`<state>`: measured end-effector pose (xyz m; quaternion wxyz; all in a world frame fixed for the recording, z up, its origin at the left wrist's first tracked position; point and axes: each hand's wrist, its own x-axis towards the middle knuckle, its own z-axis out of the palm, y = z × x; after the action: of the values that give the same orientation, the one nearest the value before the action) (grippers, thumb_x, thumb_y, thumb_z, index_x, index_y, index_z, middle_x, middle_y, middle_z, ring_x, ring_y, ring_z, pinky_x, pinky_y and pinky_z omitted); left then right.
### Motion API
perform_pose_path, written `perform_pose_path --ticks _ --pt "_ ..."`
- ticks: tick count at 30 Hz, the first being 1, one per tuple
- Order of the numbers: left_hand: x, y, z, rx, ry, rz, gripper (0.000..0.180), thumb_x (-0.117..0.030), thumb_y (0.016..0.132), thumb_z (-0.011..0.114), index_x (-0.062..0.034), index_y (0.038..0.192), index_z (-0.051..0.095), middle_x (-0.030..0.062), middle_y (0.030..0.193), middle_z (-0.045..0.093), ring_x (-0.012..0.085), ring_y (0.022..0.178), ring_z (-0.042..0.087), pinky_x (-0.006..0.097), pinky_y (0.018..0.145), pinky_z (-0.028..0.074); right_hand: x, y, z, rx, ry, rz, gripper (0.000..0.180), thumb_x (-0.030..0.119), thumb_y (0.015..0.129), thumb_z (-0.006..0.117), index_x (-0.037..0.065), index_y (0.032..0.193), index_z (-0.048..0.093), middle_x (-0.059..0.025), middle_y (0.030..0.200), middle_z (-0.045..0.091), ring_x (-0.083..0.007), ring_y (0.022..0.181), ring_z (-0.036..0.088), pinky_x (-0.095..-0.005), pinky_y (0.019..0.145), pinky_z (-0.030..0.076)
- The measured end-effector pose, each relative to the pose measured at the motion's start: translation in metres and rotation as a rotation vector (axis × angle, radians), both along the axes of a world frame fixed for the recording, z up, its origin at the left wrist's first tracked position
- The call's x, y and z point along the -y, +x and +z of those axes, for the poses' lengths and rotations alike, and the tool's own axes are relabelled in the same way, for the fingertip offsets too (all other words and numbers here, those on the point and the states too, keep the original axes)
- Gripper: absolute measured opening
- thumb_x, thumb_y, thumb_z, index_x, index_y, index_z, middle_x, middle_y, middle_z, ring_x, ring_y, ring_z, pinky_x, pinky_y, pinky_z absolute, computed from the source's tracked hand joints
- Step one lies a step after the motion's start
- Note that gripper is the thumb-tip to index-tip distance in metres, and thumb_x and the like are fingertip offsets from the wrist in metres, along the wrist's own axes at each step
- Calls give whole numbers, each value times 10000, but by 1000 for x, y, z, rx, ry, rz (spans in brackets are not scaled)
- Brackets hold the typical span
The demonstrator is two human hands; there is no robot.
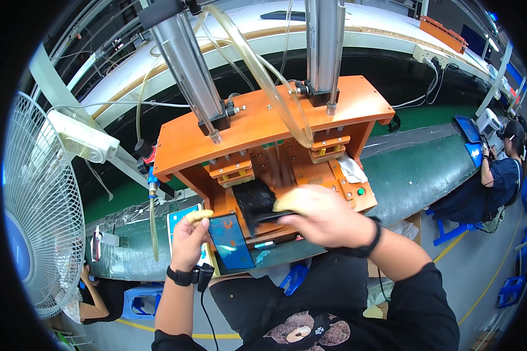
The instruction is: The recorder is assembling electronic parts using a manual industrial press machine at a factory workstation.
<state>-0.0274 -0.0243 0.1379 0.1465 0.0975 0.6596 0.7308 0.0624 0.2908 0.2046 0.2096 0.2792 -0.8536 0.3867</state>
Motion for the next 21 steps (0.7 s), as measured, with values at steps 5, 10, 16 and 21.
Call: perform_pose_path --ticks 5,10,16,21 --pt "-28 -43 11 -14 -155 -76 197 -113 952 594 -1 1113 597 30 854 655 88 635 606 234 535 519 -123 81 -20 355 -766 -115 289 244 944 585 -15 1068 623 -111 973 694 -232 837 677 -359 774 539" --pt "-46 -84 -11 -442 -588 -59 238 -107 890 605 -28 1115 603 86 954 693 226 875 666 340 757 525 -230 118 -114 153 -1737 -333 292 276 1013 465 40 1008 636 -102 984 684 -235 952 647 -378 886 513" --pt "-8 -136 -74 -389 -474 -41 272 -188 933 572 -81 1179 619 108 1237 614 264 1163 551 389 975 444 -295 1 -207 360 -1839 -496 354 298 1001 488 -26 1135 539 -202 1149 604 -318 1067 602 -387 935 499" --pt "-35 -137 -57 -594 -1036 -273 353 -269 972 510 -130 1296 540 89 1339 546 254 1223 518 395 1030 416 -289 -124 -212 626 -1579 -622 348 273 988 494 -55 1096 541 -258 1070 625 -339 990 661 -375 837 580"
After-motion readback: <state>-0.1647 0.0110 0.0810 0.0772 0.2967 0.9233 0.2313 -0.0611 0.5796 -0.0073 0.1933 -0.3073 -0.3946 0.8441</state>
